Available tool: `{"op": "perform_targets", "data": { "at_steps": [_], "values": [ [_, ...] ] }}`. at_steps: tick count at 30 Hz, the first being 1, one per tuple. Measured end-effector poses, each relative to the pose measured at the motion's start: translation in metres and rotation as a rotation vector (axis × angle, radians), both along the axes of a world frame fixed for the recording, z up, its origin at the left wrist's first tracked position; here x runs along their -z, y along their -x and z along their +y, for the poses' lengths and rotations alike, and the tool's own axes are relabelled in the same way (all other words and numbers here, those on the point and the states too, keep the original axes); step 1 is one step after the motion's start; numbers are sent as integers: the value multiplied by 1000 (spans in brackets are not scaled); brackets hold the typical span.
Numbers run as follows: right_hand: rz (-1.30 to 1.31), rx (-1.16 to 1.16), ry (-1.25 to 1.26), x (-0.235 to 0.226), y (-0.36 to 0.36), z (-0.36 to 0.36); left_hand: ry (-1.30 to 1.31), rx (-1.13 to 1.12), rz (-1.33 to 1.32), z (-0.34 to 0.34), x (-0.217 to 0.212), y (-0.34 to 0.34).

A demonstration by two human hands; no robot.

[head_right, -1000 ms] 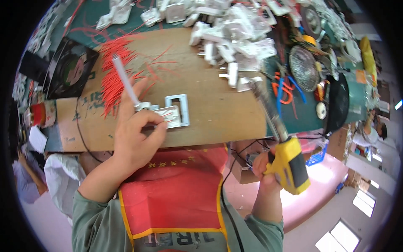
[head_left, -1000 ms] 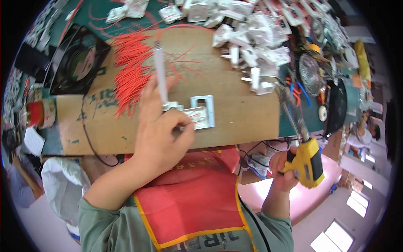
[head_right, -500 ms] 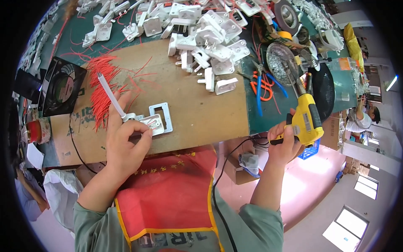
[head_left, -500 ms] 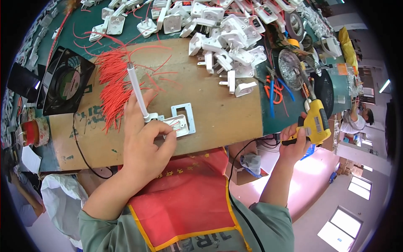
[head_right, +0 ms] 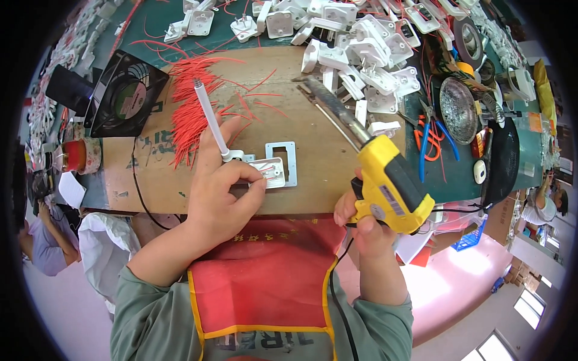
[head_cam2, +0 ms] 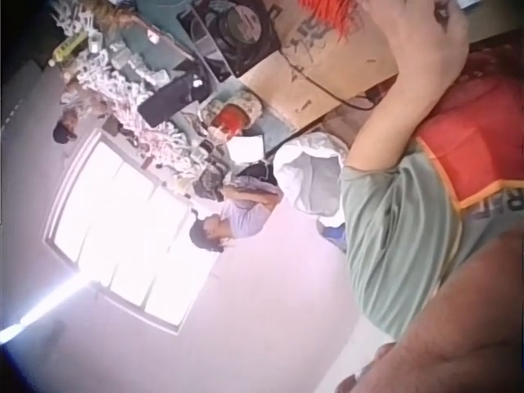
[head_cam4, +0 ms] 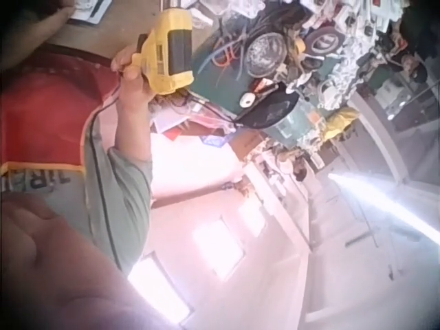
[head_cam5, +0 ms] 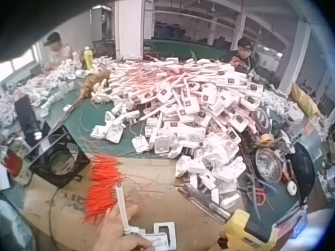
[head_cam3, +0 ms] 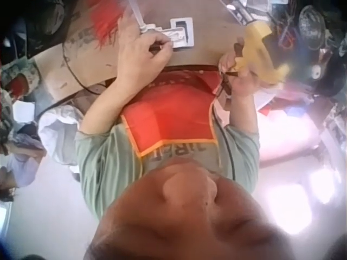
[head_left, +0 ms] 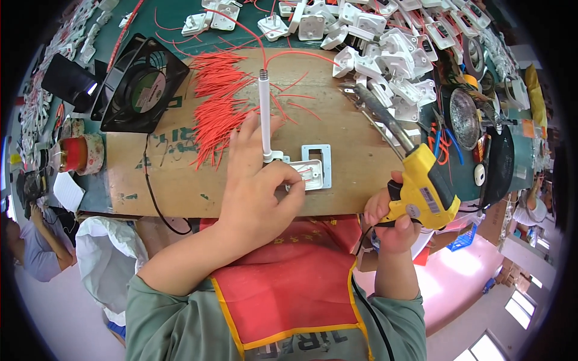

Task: Soldering wires onto small white plastic electrical components at a workbench.

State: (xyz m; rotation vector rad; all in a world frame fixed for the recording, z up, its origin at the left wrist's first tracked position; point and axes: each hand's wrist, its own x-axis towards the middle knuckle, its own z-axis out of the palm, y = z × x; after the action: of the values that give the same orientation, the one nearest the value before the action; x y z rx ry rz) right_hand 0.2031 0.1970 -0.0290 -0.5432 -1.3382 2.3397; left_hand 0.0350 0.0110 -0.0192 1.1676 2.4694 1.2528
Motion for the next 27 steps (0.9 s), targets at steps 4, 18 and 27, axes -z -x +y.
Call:
{"op": "perform_targets", "data": {
  "at_steps": [4, 18, 27],
  "values": [
    [-3, -36, 4, 3, 8, -2, 11, -7, 20, 0, 1, 0],
    [42, -80, -60, 12, 8, 3, 52, 46, 58, -2, -3, 2],
    [57, -97, -51, 12, 8, 6, 155, 40, 111, -3, -14, 6]
  ]
}}
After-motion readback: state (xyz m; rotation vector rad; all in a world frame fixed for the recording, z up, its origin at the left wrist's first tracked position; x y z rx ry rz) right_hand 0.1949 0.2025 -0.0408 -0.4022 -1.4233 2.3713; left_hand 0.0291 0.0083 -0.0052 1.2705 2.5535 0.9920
